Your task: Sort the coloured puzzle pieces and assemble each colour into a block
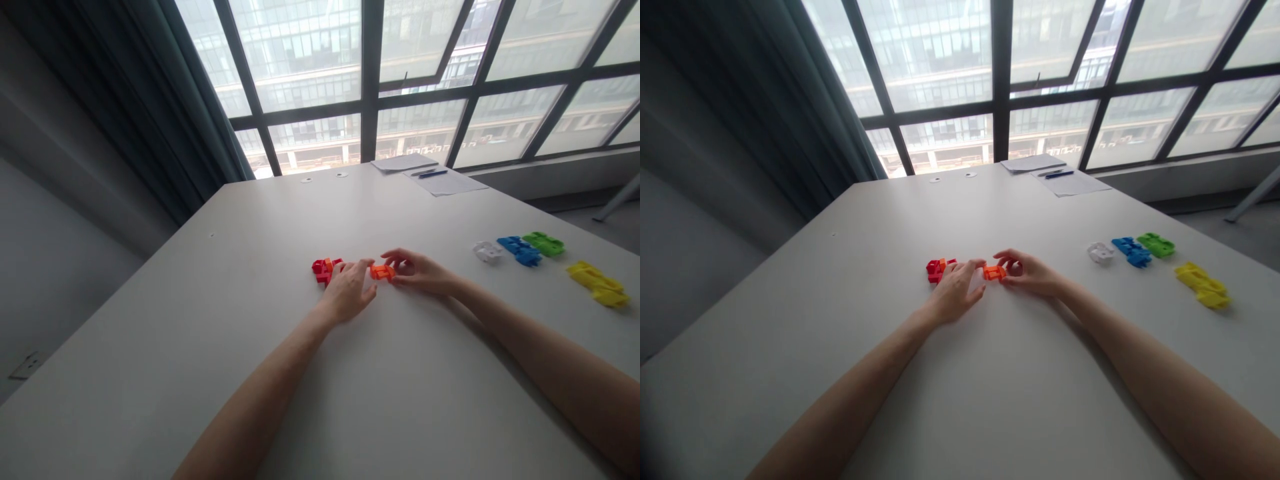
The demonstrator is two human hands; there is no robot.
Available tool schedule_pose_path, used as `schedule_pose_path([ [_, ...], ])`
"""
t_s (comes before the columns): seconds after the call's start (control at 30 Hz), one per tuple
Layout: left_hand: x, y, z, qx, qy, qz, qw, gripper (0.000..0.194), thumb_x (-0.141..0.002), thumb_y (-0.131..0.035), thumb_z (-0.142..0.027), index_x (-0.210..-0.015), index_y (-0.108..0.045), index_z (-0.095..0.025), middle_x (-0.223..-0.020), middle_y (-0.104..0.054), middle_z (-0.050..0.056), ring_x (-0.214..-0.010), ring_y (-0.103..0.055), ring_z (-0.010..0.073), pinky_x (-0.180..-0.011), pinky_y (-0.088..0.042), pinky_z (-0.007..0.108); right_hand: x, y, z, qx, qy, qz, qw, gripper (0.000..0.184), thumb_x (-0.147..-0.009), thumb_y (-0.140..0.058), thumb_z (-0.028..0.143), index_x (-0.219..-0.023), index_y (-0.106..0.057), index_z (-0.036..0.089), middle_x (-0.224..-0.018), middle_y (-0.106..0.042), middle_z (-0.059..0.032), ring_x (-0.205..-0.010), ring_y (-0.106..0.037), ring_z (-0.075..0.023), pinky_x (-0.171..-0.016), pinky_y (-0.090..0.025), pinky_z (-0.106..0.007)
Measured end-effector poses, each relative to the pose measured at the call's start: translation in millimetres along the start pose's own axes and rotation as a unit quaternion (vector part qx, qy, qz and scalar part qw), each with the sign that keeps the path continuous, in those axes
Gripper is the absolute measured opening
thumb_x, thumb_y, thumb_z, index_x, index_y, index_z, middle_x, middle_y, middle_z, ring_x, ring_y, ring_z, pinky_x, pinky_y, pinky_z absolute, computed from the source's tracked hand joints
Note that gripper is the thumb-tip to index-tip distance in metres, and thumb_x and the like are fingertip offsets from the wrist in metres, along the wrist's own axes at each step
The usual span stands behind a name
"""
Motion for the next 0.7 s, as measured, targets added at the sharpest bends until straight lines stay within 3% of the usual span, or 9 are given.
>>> schedule_pose_path([
  [0.37, -0.1, -0.2, 0.5, 0.020, 0.005, 0.007, 1.000, 0.041, -0.088, -0.054, -0.025, -0.126, -0.042, -0.021, -0.127, -0.063, 0.008, -0.120, -0.055, 0.0229, -0.107, -0.032, 0.043, 0.8, 0.0, -1.7, 0.028, 0.001, -0.054, 0.998, 0.048, -0.076, -0.070, 0.042, -0.117, -0.060, 0.020, -0.091, -0.062, -0.0040, -0.074, -0.057, -0.0155, -0.068, -0.051, -0.032],
  [0.7, 1.5, 1.5, -0.4, -0.003, 0.000, -0.037, 0.999, 0.038, -0.088, -0.051, -0.022, -0.125, -0.043, -0.021, -0.121, -0.065, 0.008, -0.117, -0.057, 0.0219, -0.106, -0.034, 0.043, 0.4, 1.6, -1.6, 0.060, 0.009, -0.071, 0.996, 0.049, -0.073, -0.073, 0.044, -0.115, -0.062, 0.021, -0.102, -0.067, -0.0074, -0.084, -0.060, -0.0198, -0.077, -0.052, -0.036],
])
Point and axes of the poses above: each hand's wrist, its own x-axis away from the middle knuckle, its own y-axis out of the back of the hand, z = x × y, the point moved 5 cm from there along -x, towards the middle knuckle
